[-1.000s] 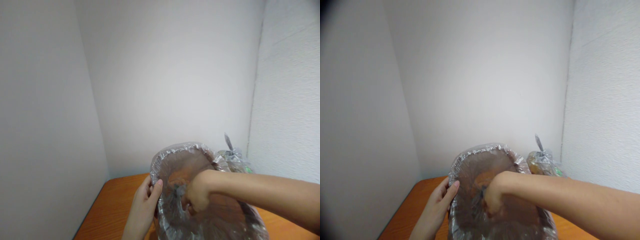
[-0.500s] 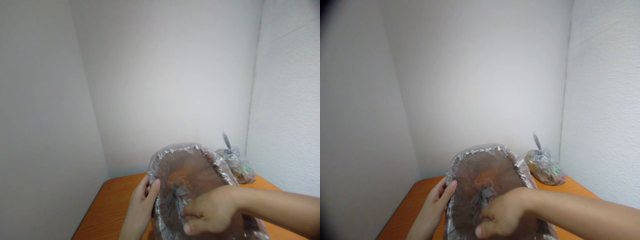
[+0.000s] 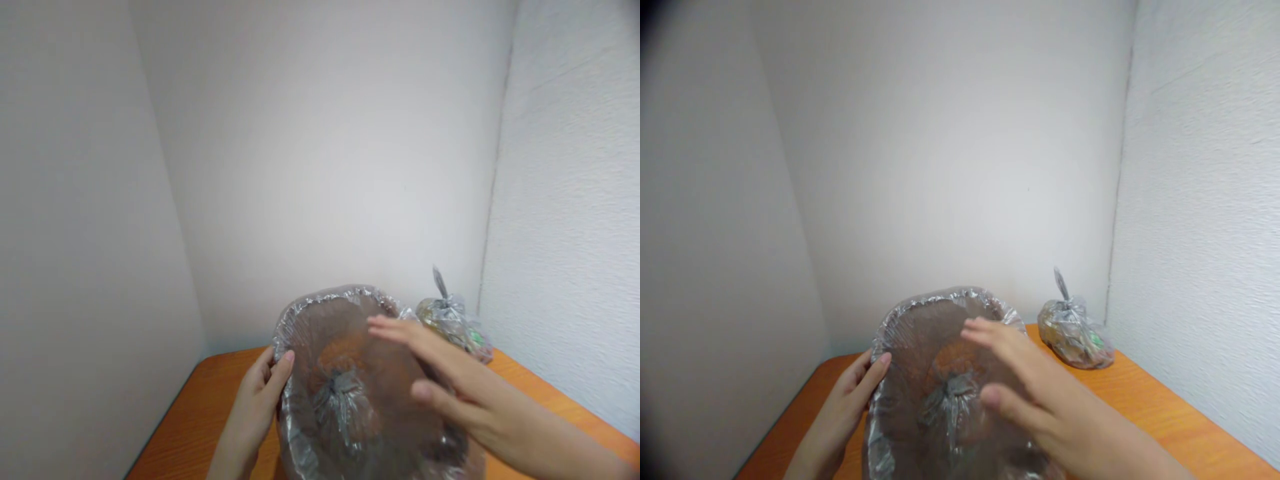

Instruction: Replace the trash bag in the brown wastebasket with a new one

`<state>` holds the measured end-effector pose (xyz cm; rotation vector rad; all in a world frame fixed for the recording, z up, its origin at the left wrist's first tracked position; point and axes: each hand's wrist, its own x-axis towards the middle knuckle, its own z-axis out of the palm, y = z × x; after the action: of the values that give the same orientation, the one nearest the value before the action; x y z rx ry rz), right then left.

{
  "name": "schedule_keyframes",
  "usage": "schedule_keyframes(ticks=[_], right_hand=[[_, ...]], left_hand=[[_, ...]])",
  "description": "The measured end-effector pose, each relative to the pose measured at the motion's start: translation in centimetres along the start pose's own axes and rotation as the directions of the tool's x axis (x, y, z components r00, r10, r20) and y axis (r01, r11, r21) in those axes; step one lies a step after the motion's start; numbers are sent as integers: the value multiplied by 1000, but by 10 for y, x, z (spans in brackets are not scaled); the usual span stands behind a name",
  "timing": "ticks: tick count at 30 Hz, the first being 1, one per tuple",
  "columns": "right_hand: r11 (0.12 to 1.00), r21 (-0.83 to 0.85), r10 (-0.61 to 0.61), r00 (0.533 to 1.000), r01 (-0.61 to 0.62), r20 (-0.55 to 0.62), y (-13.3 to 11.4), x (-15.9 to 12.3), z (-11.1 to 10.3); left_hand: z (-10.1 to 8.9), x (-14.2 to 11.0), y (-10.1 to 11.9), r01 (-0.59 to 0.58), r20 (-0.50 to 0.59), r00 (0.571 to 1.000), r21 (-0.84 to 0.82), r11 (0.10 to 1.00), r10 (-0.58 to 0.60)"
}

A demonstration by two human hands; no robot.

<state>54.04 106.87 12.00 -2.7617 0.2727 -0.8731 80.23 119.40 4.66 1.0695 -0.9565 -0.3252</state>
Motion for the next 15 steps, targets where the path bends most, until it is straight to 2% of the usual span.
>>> schedule_keyframes(ticks=[1, 2, 3, 4, 7, 9, 10, 13, 15], right_hand=[[998, 54, 36, 976, -25, -213, 14, -5, -5], [990, 134, 94, 924, -47, -372, 29, -9, -7], [968, 240, 177, 879, -74, -443, 46, -13, -7], [926, 368, 256, 861, -87, -440, 63, -15, -4], [692, 712, 392, 891, -123, -227, 103, -11, 13], [554, 819, 401, 911, -152, -102, 115, -1, 27], [513, 844, 376, 925, -155, -59, 118, 6, 33], [480, 870, 242, 970, -116, -4, 118, 30, 44], [495, 863, 211, 978, -104, -3, 115, 43, 47]], left_hand=[[-1, 3, 0, -4, -14, 1000, -1, 1000, 4], [-2, 7, 1, -4, -25, 1000, 3, 1000, 4], [-3, 14, 1, 0, -31, 1000, 12, 1000, 0], [-4, 21, 1, 10, -31, 999, 24, 1000, -9], [-8, 53, 0, 79, 31, 996, 52, 996, -81], [-11, 78, -1, 131, 66, 989, 49, 990, -134], [-12, 90, -3, 149, 68, 986, 45, 988, -152], [-15, 122, -12, 200, 57, 978, 23, 980, -201], [-15, 137, -19, 229, 67, 971, -7, 974, -228]])
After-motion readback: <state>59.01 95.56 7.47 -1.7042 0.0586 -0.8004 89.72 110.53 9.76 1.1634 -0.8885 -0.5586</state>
